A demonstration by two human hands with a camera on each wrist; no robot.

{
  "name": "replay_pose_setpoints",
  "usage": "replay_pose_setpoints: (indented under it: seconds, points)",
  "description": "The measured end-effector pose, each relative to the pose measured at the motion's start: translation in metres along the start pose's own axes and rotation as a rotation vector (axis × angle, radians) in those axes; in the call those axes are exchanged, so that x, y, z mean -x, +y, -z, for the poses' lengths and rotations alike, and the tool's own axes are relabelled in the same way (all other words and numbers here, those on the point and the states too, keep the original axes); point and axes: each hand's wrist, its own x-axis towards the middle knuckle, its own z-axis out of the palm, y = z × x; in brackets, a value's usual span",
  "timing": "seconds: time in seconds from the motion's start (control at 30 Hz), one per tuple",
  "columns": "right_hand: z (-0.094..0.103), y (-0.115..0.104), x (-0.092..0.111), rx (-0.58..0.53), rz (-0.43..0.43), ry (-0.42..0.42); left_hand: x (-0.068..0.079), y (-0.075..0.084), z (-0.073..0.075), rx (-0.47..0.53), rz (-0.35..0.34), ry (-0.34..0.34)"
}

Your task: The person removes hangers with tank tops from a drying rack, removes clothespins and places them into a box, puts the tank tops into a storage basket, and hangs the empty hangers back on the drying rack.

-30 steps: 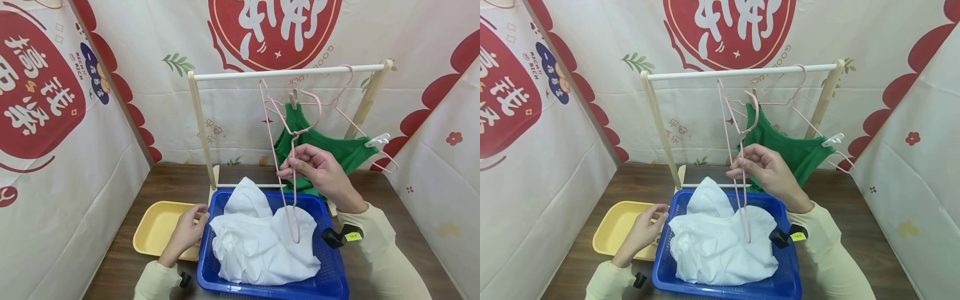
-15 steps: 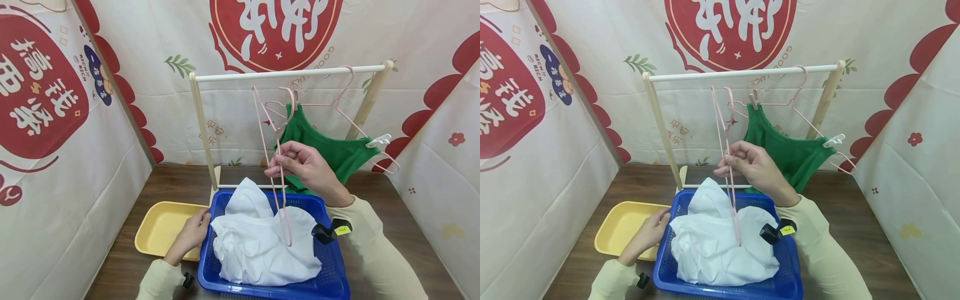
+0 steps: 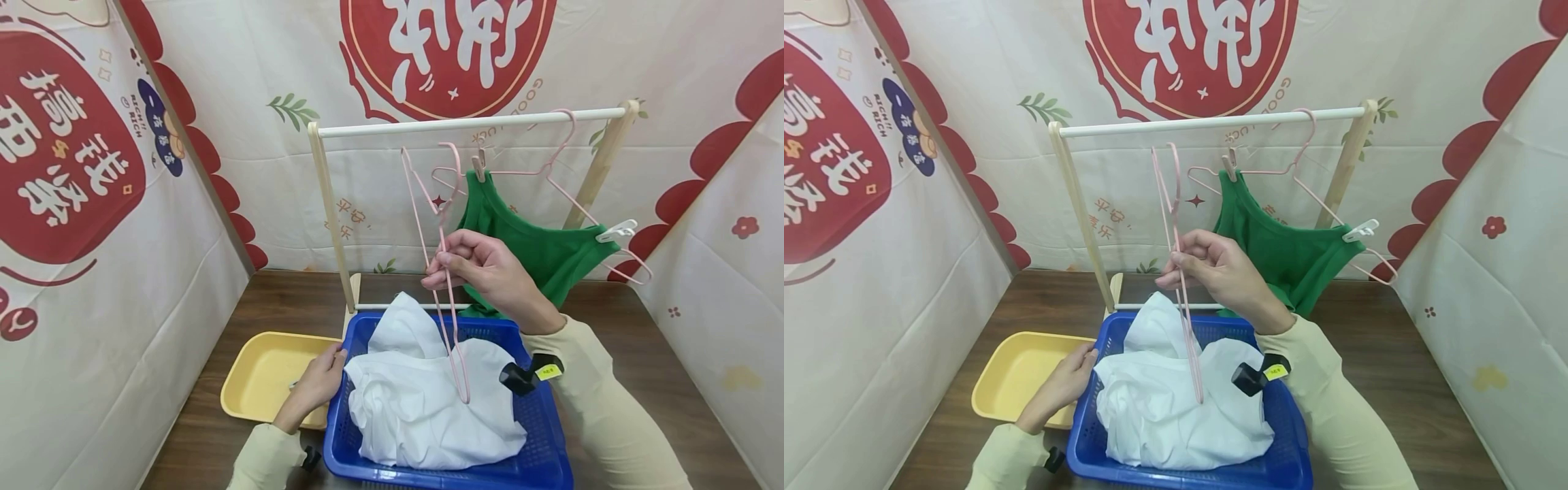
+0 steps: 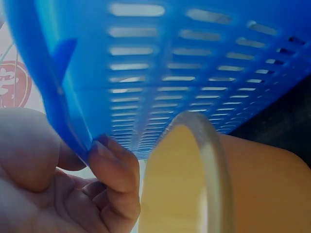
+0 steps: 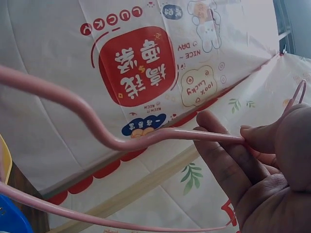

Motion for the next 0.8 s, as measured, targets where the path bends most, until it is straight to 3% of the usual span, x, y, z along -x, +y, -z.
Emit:
replay_pose_setpoints:
  seconds: [0.43,0.8]
  points:
    - [-0.004,0.002,-0.01,-0.033,-0.019,-0.025,-0.002,-0.002,-0.003,0.022,0.037,-0.046]
    - [-0.005,0.005,-0.026,-0.07,-0.008,-0.037,-0.003,0.0,-0.007,0.019,0.063,-0.042]
